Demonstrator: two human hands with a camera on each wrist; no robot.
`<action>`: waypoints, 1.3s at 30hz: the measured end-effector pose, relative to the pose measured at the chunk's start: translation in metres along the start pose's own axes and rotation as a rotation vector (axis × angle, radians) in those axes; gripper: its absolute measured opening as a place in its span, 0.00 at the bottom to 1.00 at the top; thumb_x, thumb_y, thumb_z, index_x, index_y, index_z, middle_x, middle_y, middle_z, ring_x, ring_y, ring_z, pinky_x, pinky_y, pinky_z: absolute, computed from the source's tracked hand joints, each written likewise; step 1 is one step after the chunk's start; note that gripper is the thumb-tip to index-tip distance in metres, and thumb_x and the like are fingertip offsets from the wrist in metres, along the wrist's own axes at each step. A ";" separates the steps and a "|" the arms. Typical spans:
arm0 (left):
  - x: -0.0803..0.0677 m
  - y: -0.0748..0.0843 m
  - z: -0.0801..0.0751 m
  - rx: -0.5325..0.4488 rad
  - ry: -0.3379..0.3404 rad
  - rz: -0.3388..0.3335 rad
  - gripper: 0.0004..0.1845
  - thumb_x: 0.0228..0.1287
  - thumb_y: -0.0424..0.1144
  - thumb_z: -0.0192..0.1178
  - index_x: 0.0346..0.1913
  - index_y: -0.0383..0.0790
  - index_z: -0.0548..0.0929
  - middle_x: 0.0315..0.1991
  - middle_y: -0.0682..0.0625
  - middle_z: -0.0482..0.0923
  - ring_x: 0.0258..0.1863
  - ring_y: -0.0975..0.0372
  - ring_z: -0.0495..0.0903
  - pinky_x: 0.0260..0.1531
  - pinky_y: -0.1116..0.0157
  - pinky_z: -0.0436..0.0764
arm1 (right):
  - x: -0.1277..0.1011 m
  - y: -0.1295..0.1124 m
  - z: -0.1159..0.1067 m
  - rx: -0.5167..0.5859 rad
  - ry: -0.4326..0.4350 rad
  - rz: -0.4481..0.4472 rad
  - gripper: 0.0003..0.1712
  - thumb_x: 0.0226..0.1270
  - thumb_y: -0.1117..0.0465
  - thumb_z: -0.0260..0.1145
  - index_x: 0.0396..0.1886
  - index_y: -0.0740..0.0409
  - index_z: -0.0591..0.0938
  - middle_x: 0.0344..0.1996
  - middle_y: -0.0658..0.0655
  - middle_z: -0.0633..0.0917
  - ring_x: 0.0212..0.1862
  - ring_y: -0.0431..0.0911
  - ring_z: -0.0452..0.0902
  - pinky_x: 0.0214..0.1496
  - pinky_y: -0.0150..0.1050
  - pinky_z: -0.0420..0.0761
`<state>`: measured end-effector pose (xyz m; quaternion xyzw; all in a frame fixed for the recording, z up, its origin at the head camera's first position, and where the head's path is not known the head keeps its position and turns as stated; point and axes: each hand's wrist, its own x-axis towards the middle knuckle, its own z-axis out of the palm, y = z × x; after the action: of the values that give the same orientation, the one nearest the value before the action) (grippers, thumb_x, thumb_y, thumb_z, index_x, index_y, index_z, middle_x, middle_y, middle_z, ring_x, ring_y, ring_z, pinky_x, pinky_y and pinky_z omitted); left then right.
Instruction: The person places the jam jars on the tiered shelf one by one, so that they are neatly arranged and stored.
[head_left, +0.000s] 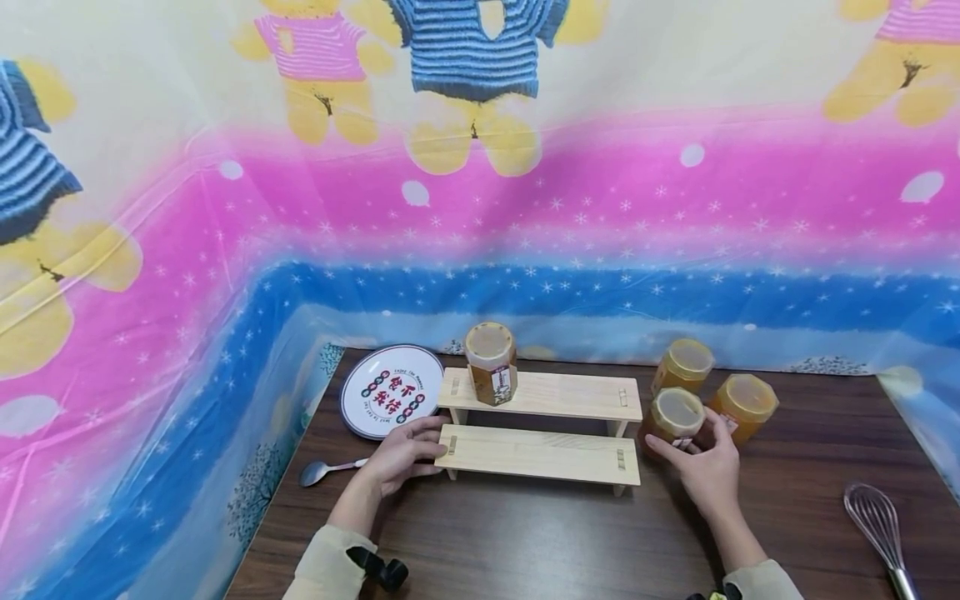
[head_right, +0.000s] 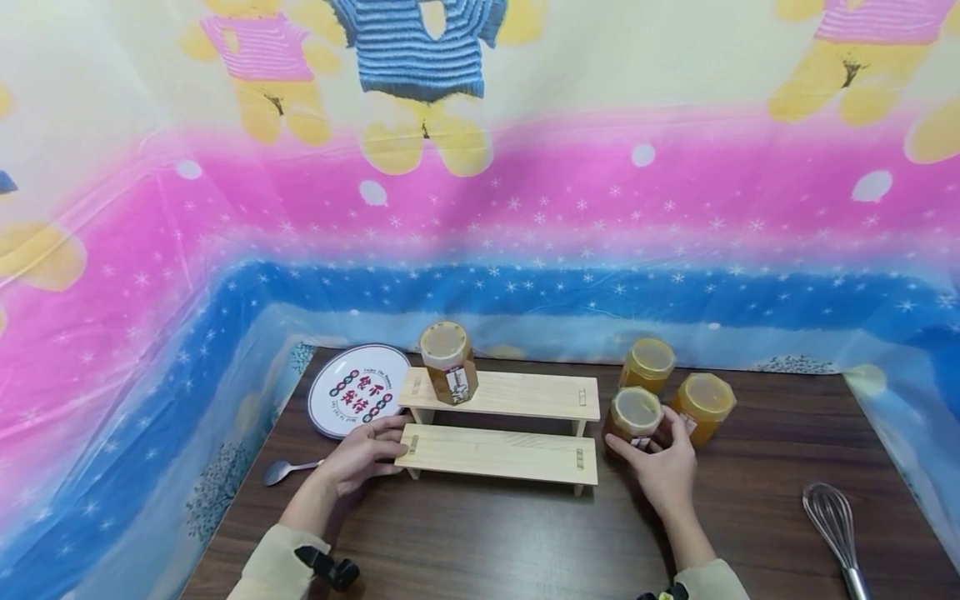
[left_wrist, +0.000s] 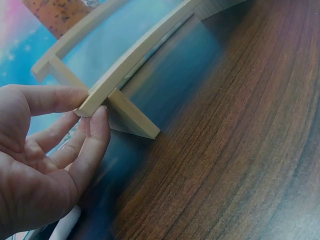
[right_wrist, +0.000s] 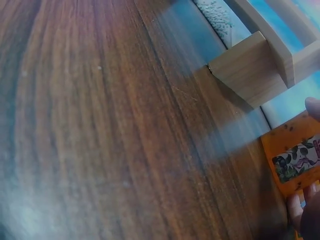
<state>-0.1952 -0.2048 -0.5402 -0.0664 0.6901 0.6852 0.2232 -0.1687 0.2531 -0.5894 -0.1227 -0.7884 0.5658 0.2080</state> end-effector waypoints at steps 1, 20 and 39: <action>0.000 0.000 0.000 0.000 -0.001 0.001 0.33 0.66 0.28 0.64 0.73 0.32 0.71 0.58 0.37 0.79 0.47 0.53 0.84 0.44 0.56 0.87 | 0.000 0.000 0.000 0.005 0.005 0.004 0.50 0.47 0.63 0.88 0.71 0.51 0.74 0.54 0.55 0.82 0.51 0.39 0.77 0.45 0.21 0.77; 0.000 -0.002 -0.002 0.001 -0.001 0.003 0.33 0.65 0.28 0.64 0.73 0.32 0.71 0.59 0.37 0.79 0.47 0.53 0.84 0.43 0.56 0.86 | 0.003 -0.049 -0.017 -0.054 0.004 -0.001 0.50 0.45 0.60 0.89 0.70 0.53 0.75 0.50 0.54 0.81 0.46 0.40 0.76 0.40 0.21 0.76; 0.003 -0.001 -0.001 -0.009 -0.002 -0.019 0.33 0.65 0.28 0.64 0.74 0.32 0.71 0.61 0.36 0.77 0.48 0.52 0.83 0.45 0.54 0.86 | 0.010 -0.100 -0.026 -0.085 -0.029 -0.052 0.53 0.46 0.59 0.89 0.73 0.50 0.73 0.56 0.52 0.80 0.53 0.41 0.76 0.46 0.24 0.78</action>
<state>-0.1975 -0.2055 -0.5419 -0.0732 0.6861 0.6862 0.2302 -0.1611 0.2463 -0.4861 -0.1028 -0.8176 0.5278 0.2058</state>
